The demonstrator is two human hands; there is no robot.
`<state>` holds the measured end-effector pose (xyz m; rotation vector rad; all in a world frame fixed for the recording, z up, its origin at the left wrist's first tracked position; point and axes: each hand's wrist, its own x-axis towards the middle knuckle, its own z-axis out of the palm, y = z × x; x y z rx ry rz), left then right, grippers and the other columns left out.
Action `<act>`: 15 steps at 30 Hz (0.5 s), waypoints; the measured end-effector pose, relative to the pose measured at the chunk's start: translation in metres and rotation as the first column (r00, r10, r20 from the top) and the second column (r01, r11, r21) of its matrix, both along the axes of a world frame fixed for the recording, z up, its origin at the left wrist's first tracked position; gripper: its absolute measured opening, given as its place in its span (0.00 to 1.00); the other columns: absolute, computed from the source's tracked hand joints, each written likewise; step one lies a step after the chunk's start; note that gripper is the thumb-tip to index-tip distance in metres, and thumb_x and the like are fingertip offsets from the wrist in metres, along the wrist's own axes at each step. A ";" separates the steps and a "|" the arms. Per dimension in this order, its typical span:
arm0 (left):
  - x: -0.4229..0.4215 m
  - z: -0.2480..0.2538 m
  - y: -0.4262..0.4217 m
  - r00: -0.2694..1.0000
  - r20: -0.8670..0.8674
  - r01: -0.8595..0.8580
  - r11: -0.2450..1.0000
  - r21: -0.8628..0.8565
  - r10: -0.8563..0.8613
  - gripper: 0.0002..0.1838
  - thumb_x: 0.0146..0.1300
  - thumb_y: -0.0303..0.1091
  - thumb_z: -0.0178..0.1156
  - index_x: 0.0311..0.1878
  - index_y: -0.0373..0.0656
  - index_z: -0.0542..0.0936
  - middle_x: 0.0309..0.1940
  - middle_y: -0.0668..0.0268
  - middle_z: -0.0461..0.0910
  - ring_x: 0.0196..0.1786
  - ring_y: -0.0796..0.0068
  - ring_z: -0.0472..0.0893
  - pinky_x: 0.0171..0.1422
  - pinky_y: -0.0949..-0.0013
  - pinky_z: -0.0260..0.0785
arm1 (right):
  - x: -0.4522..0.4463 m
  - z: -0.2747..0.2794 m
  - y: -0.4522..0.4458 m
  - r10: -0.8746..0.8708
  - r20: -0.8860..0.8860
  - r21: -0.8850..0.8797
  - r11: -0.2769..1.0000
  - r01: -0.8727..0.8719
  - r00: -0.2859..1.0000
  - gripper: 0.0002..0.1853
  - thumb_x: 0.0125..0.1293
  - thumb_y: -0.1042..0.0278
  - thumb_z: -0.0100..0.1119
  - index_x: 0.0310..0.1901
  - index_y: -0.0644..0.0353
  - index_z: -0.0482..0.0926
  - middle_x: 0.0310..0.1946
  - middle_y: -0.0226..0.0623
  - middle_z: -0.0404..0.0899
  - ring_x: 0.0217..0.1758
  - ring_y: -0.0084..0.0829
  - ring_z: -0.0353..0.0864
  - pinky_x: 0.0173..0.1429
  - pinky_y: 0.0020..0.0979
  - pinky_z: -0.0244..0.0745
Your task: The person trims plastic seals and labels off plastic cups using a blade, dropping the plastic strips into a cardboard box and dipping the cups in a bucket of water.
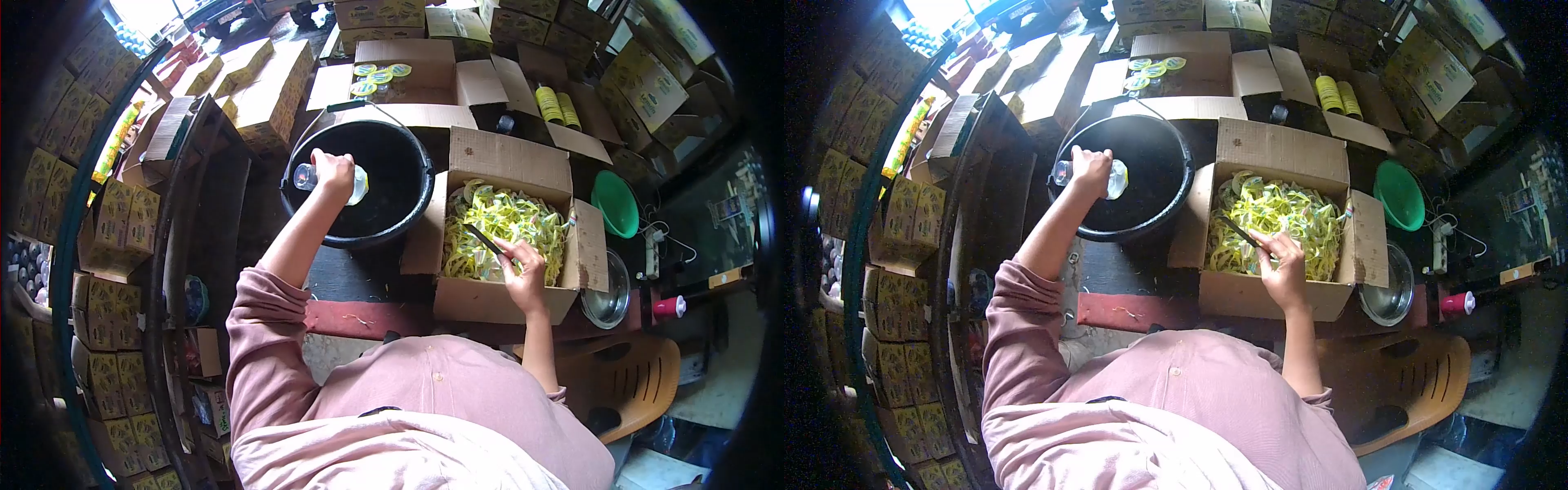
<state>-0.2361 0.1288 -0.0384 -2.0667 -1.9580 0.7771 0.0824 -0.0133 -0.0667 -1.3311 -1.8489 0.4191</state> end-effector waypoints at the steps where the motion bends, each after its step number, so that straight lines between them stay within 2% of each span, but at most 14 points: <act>1: 0.001 0.001 -0.002 1.000 0.000 0.000 1.000 0.001 0.000 0.33 0.31 0.41 0.72 0.45 0.44 0.71 0.36 0.65 0.80 0.43 0.66 0.78 0.48 0.60 0.58 | 0.002 -0.001 -0.003 -0.008 0.002 -0.007 1.000 0.008 1.000 0.18 0.48 0.83 0.56 0.42 0.54 0.80 0.24 0.35 0.74 0.29 0.34 0.72 0.38 0.31 0.65; 8: 0.003 0.001 -0.010 1.000 -0.016 0.025 1.000 0.005 -0.025 0.33 0.30 0.42 0.72 0.45 0.45 0.71 0.33 0.66 0.80 0.40 0.67 0.79 0.46 0.60 0.58 | 0.012 -0.003 -0.027 -0.048 -0.009 -0.061 0.997 0.047 0.999 0.17 0.49 0.82 0.56 0.41 0.54 0.80 0.26 0.36 0.75 0.29 0.35 0.72 0.38 0.32 0.66; 11: 0.006 0.004 -0.013 0.999 -0.029 0.023 1.000 -0.018 -0.024 0.34 0.30 0.42 0.72 0.45 0.45 0.71 0.33 0.66 0.80 0.40 0.67 0.79 0.46 0.60 0.59 | 0.014 -0.004 -0.035 -0.045 -0.037 -0.019 0.999 0.044 0.998 0.18 0.48 0.86 0.56 0.41 0.58 0.79 0.23 0.36 0.73 0.26 0.27 0.72 0.33 0.27 0.67; 14: 0.007 0.004 -0.017 0.999 -0.036 0.025 1.000 -0.001 -0.025 0.35 0.30 0.43 0.72 0.46 0.45 0.71 0.35 0.66 0.79 0.41 0.67 0.79 0.46 0.60 0.61 | 0.020 -0.010 -0.042 -0.067 0.009 -0.023 0.997 0.067 0.998 0.18 0.48 0.86 0.56 0.41 0.58 0.79 0.23 0.36 0.72 0.26 0.27 0.72 0.32 0.26 0.67; 15: 0.009 0.007 -0.019 0.999 -0.032 0.020 1.000 -0.001 -0.020 0.32 0.34 0.41 0.71 0.46 0.46 0.71 0.37 0.66 0.78 0.43 0.67 0.78 0.46 0.59 0.61 | 0.020 -0.010 -0.044 -0.072 0.011 -0.014 0.997 0.072 0.997 0.18 0.48 0.86 0.56 0.41 0.58 0.79 0.23 0.36 0.72 0.26 0.27 0.72 0.32 0.26 0.67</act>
